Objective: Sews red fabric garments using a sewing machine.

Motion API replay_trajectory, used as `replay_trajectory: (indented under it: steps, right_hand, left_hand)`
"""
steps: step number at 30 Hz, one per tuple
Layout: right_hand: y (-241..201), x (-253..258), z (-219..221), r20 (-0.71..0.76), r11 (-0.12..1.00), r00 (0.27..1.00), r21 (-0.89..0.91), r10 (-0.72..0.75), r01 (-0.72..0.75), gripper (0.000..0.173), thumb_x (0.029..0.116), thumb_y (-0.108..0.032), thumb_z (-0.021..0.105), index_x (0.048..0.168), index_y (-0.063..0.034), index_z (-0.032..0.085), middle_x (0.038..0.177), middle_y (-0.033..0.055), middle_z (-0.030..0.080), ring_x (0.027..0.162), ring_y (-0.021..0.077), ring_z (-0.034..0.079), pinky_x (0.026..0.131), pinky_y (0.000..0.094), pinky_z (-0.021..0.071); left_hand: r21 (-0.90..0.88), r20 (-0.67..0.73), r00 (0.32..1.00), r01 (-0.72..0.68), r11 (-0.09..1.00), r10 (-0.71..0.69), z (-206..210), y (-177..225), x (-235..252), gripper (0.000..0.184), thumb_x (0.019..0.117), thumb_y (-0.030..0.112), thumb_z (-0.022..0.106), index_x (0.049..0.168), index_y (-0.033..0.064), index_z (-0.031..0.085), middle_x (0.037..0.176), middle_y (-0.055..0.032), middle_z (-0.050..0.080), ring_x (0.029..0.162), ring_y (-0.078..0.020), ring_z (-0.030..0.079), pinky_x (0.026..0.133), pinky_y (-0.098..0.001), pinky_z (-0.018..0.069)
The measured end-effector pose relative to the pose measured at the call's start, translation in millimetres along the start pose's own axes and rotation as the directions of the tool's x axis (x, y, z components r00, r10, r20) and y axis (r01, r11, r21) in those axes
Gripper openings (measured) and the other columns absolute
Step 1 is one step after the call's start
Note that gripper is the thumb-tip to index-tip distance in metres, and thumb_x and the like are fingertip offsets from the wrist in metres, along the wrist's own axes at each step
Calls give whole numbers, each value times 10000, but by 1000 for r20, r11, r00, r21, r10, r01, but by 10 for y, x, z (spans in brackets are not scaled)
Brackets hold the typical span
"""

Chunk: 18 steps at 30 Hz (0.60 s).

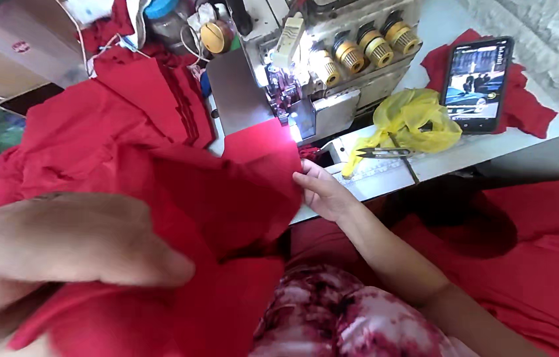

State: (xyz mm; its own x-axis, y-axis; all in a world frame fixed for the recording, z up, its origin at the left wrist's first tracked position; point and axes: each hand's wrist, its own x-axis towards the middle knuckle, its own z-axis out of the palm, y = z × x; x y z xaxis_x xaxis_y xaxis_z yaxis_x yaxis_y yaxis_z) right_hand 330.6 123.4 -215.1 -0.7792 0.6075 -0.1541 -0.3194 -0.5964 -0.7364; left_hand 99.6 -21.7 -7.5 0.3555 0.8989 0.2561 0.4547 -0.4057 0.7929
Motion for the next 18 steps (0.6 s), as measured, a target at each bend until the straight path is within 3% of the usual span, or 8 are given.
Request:
replay_trajectory:
  steps: [3,5,6,8,12,14,16,18]
  right_hand:
    - [0,-148,-57,51,997,996,9,-79,78,128,940,-92,644,969,-188,563,709,-43,627,500,-26,500,472,126,415]
    - [-22,-260,-160,-24,955,982,-236,-189,178,145,945,-49,608,1029,-156,557,765,-62,633,489,-45,444,462,115,372]
    - [-36,-305,-209,-84,879,956,-423,-281,221,169,932,-41,623,1066,-126,564,827,-64,655,530,-43,477,496,125,403]
    - [-63,-377,-263,-100,677,872,-675,-479,294,255,905,-87,694,1136,-65,586,959,-22,673,636,-17,549,583,158,477]
    - [-158,-353,-92,109,564,812,-667,-573,487,654,862,-342,785,1352,-7,509,1310,53,637,1087,70,645,881,266,559]
    - [-179,-260,44,189,590,820,-610,-540,529,783,833,-257,815,1441,59,436,1389,122,594,1221,125,612,996,310,544]
    - [-202,-195,164,190,599,812,-586,-552,545,564,897,-99,737,1376,72,494,1263,107,664,1111,85,662,937,266,571]
    - [-281,-195,286,135,576,794,-618,-593,535,210,967,-16,609,1162,62,606,924,32,692,787,-8,640,720,165,548]
  left_hand:
    - [59,-256,965,-43,997,57,192,-231,-35,82,959,252,671,956,182,713,894,132,699,832,35,651,732,-142,540]
    - [79,-366,931,8,997,22,447,-421,109,82,987,229,628,1031,177,675,967,129,663,895,49,619,799,-138,506]
    - [118,-442,896,99,988,-37,597,-465,340,66,937,208,630,884,170,645,829,135,622,768,89,579,708,-95,480]
    - [295,-309,949,158,942,-62,618,-692,642,192,948,187,591,828,52,656,735,41,600,644,52,503,610,-128,418]
    - [399,-147,987,124,909,-70,732,-917,818,219,991,238,599,833,101,664,632,72,542,527,30,440,496,-154,347]
    - [418,-123,987,146,897,-104,775,-786,810,250,968,197,572,819,20,665,655,6,571,550,1,438,530,-198,347]
    - [439,-96,991,127,890,-94,749,-732,780,261,966,177,552,826,-3,679,700,-17,617,591,10,478,558,-174,387]
    - [437,-92,990,137,889,-108,732,-629,782,180,916,86,598,898,-67,691,798,-115,670,690,-95,580,656,-270,470]
